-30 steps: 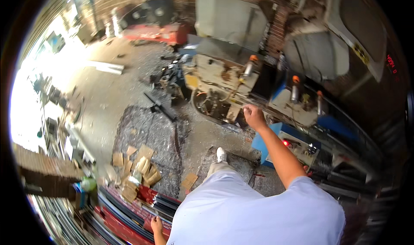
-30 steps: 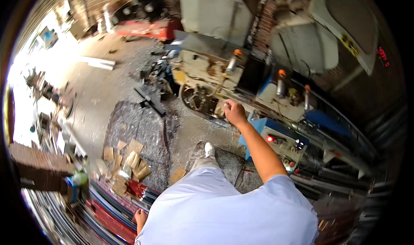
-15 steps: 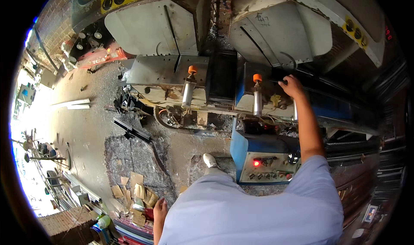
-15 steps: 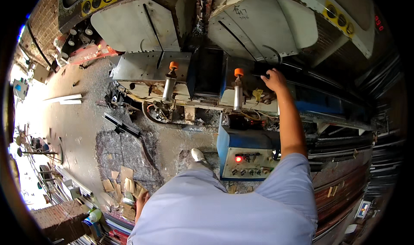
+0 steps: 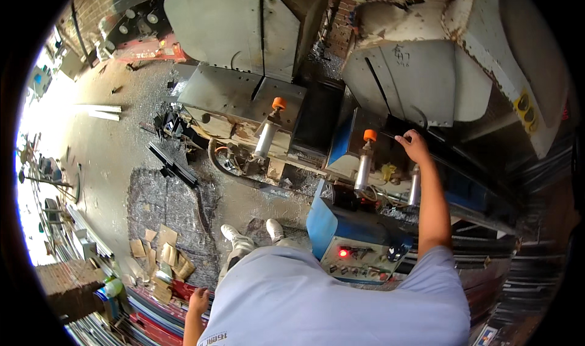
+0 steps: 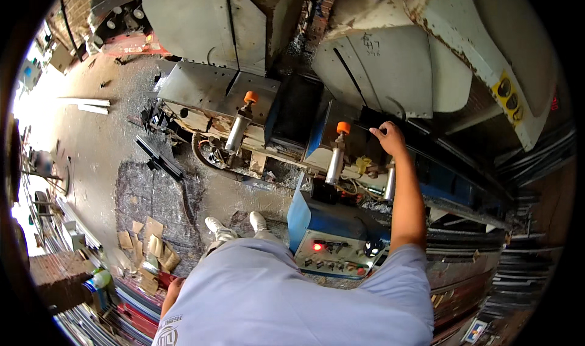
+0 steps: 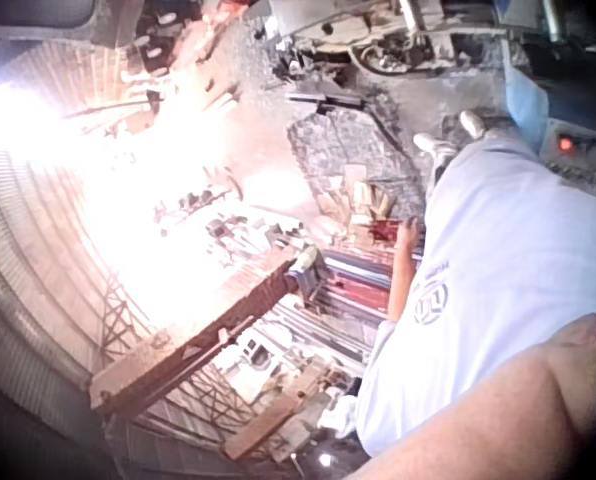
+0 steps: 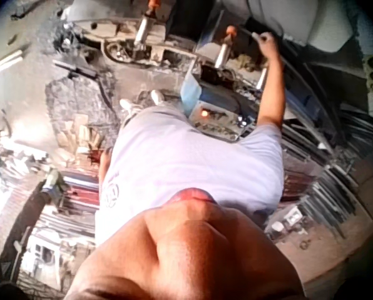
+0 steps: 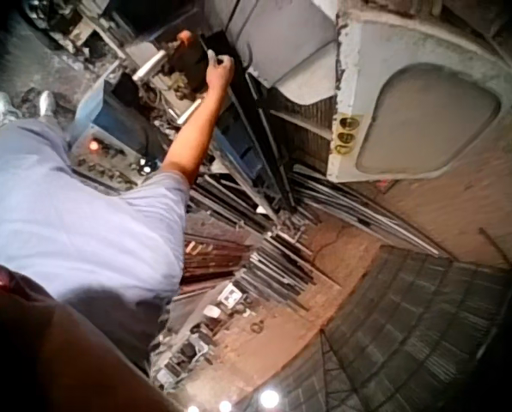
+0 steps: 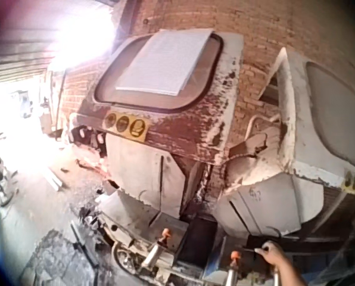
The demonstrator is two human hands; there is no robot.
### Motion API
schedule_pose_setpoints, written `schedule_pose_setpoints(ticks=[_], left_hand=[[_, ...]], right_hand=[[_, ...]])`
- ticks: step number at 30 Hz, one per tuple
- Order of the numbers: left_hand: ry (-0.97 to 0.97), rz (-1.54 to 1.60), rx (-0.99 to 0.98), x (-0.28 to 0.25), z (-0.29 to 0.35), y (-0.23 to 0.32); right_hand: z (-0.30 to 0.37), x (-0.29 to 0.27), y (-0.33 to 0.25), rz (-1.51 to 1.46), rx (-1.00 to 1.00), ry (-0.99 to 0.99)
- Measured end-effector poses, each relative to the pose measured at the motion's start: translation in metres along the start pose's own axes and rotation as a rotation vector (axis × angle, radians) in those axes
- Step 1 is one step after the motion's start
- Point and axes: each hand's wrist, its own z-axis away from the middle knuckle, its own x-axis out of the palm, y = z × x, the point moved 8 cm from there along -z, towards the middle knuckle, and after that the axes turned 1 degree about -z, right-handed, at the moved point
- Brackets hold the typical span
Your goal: The person operates a metal cutting saw to cut several long metal profiles. They load the profiles into the machine, operate the controls to cut them, and then remove the cut pieces. The person also uses a tape measure to measure the profiles before cutting.
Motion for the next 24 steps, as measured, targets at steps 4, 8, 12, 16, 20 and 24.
schedule_pose_setpoints(ticks=[4,8,12,16,20,24], left_hand=[[0.017,0.053,-0.031,0.005,-0.003,-0.005],[0.047,0.066,0.008,0.008,-0.017,0.016],[0.108,0.210,0.034,0.002,-0.009,0.058],[0.177,0.257,0.058,-0.003,0.016,0.081],[0.153,0.258,-0.011,0.028,0.033,0.022],[0.108,0.505,-0.169,0.054,0.042,-0.038]], right_hand=[[-0.032,-0.011,-0.076,-0.086,-0.038,0.069],[-0.058,0.029,-0.151,-0.068,-0.088,0.003],[-0.089,0.070,-0.223,-0.120,-0.176,0.079],[-0.117,0.117,-0.287,-0.164,-0.163,0.082],[-0.141,0.168,-0.337,-0.220,-0.003,-0.167],[-0.164,0.200,-0.327,-0.471,-0.021,-0.145]])
